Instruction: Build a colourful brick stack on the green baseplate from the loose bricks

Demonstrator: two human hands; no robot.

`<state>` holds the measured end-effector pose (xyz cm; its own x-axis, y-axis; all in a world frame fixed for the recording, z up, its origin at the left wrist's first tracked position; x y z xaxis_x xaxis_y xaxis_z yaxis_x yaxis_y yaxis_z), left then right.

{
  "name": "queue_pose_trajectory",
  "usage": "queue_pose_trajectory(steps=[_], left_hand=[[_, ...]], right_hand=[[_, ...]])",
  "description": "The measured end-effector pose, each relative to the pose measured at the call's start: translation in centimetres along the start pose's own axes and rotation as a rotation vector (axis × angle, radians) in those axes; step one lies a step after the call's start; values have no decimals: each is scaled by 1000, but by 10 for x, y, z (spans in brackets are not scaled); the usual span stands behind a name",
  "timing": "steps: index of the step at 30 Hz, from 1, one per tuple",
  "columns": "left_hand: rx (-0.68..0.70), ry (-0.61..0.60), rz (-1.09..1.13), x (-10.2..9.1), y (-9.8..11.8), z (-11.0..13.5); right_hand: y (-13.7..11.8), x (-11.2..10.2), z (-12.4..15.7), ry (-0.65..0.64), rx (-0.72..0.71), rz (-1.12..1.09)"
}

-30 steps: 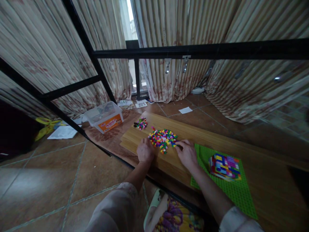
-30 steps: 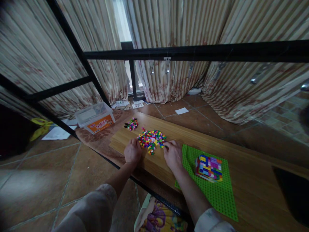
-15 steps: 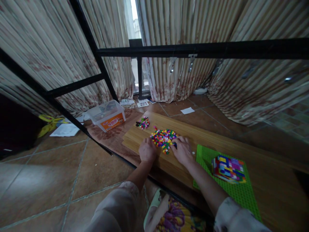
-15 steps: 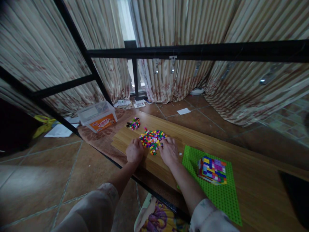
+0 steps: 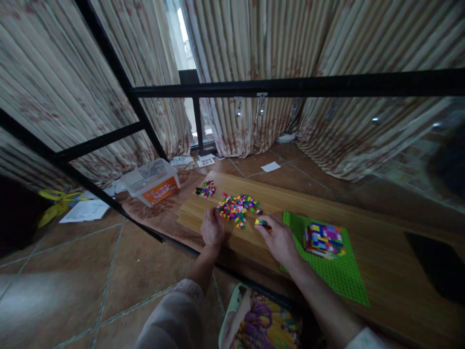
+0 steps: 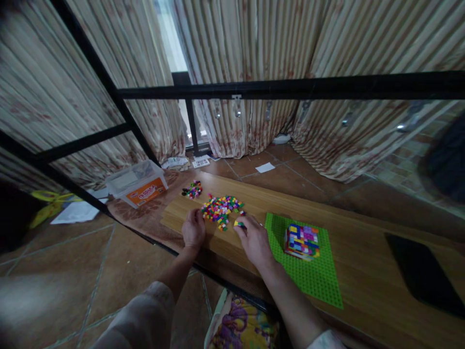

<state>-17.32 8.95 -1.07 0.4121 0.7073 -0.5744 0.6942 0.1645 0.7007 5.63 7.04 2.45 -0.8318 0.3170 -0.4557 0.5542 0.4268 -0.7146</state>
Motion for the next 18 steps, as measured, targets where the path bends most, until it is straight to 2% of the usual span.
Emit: queue_pose_trajectory(steps=[2,3,4,6,8,10,13,18], left_hand=[[-68,32,224,-12,7,13],[-94,11,353,-16,14,23],[-118,-69,490,-16,25,37],[-187,-316,723,-11,52,72],[-304,-505,896,-11,78,104],[-366,-640,1015,-15,104,125],[-376,-661,1053,-28,128,132],[-321,-602,991,-46,145,132]], right_hand=[[-1,-13,9,60,100,-116],[-1,-19,15,88,159,-170],[1,-25,20,112,218,-217],[1,-36,32,138,313,-281],[-4,-48,41,138,365,-313],[-11,-60,48,141,393,-336],[-20,-81,55,169,425,-345],[-28,-108,63,254,472,-434]])
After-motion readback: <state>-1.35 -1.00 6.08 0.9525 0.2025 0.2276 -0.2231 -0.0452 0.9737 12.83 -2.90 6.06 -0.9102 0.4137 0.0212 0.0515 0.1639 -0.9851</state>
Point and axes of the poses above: each hand's wrist, its own z-axis away from the middle knuckle, its own x-axis out of the palm, y = z × x, the point moved 8 cm from there along -z, towards the middle knuckle, and after that the axes turned 13 degrees about y, right-handed, at the moved point
